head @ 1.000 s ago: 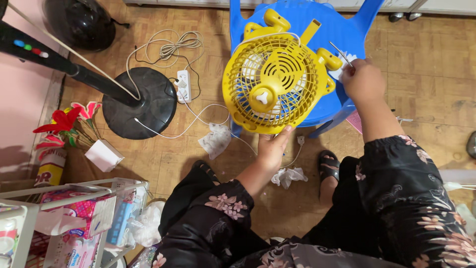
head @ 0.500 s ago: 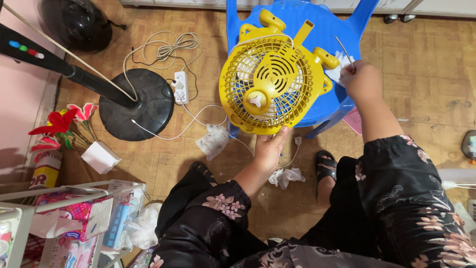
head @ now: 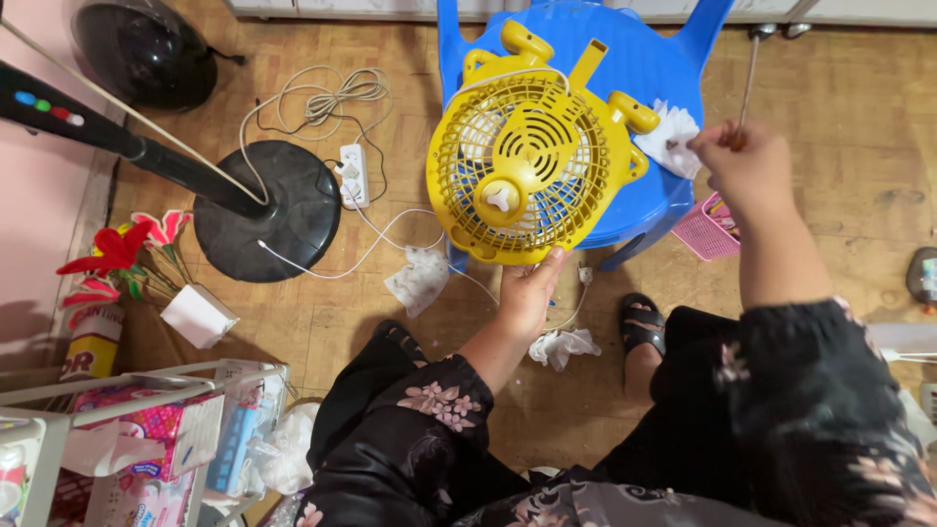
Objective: The person assembles a small yellow and blue fan by attaching the front and rear grilles to the fan body. They then use a screwdriver to tighten screws on the rear grille to secure the assembly.
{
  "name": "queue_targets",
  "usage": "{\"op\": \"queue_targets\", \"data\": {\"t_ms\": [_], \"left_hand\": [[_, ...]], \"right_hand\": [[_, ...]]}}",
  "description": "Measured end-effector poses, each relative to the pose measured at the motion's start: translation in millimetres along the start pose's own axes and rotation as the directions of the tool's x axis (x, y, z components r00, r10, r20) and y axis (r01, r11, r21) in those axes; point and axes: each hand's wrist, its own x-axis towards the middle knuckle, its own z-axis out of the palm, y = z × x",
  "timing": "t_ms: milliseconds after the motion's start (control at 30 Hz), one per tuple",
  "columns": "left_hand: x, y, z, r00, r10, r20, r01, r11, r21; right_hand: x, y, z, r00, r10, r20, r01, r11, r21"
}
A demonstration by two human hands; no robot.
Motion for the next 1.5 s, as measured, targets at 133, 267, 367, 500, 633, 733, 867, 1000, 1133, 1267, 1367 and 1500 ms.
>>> {"op": "queue_targets", "data": {"t_ms": [133, 267, 367, 500, 633, 733, 867, 1000, 1133, 1267, 1367, 1500], "left_hand": [[-0.5, 0.7, 0.8, 1.000, -0.019, -0.013, 0.018, 1.000, -0.013], [1.0, -1.3, 1.9, 0.998, -0.012, -0.066, 0.011, 1.000, -0.012], [0.9, -3.2, 2.1, 0.999, 0.008, -0.044, -0.008, 1.000, 0.011], [1.5, -3.7, 3.5, 0.998, 0.006, -0.059, -0.005, 1.000, 0.021], [1.9, -5.5, 2.9, 0.995, -0.039, -0.096, 0.044, 0.998, 0.053], [1.6, -6.6, 0.2, 0.989, -0.071, -0.129, 0.081, 0.994, 0.075], [2.9, -8.0, -1.5, 0.984, -0.095, -0.150, 0.110, 0.989, 0.100], [3.6, -10.1, -2.4, 0.977, -0.106, -0.188, 0.133, 0.981, 0.139], [3.9, -11.9, -2.6, 0.972, -0.103, -0.211, 0.137, 0.979, 0.153], [4.4, -12.8, -1.7, 0.969, -0.092, -0.229, 0.129, 0.980, 0.152], [4.0, -13.1, -0.6, 0.970, -0.082, -0.227, 0.120, 0.980, 0.160], [3.2, -11.0, 2.5, 0.974, -0.080, -0.212, 0.121, 0.975, 0.184]], "right_hand": [[-54.0, -33.0, -11.9, 0.994, 0.108, 0.022, -0.110, 0.984, 0.141], [-84.4, -45.7, -2.4, 0.980, 0.186, 0.069, -0.196, 0.964, 0.182], [-90.2, -41.5, 10.0, 0.976, 0.171, 0.133, -0.195, 0.962, 0.194], [-90.8, -36.9, 24.2, 0.967, 0.141, 0.210, -0.179, 0.968, 0.173], [-91.4, -41.3, 30.0, 0.942, 0.192, 0.274, -0.247, 0.951, 0.185], [-92.7, -47.1, 34.9, 0.926, 0.212, 0.313, -0.289, 0.931, 0.225], [-97.3, -49.4, 42.9, 0.928, 0.184, 0.323, -0.263, 0.939, 0.221], [-104.8, -43.1, 58.0, 0.943, 0.132, 0.306, -0.222, 0.934, 0.282], [-116.7, -34.6, 76.5, 0.952, 0.046, 0.302, -0.164, 0.912, 0.377], [-131.5, -29.2, 92.8, 0.984, -0.039, 0.172, 0.004, 0.979, 0.202], [-134.7, -26.5, 96.2, 0.985, -0.129, 0.112, 0.118, 0.988, 0.098], [-132.9, -25.3, 97.0, 0.991, -0.083, 0.107, 0.068, 0.989, 0.135]]}}
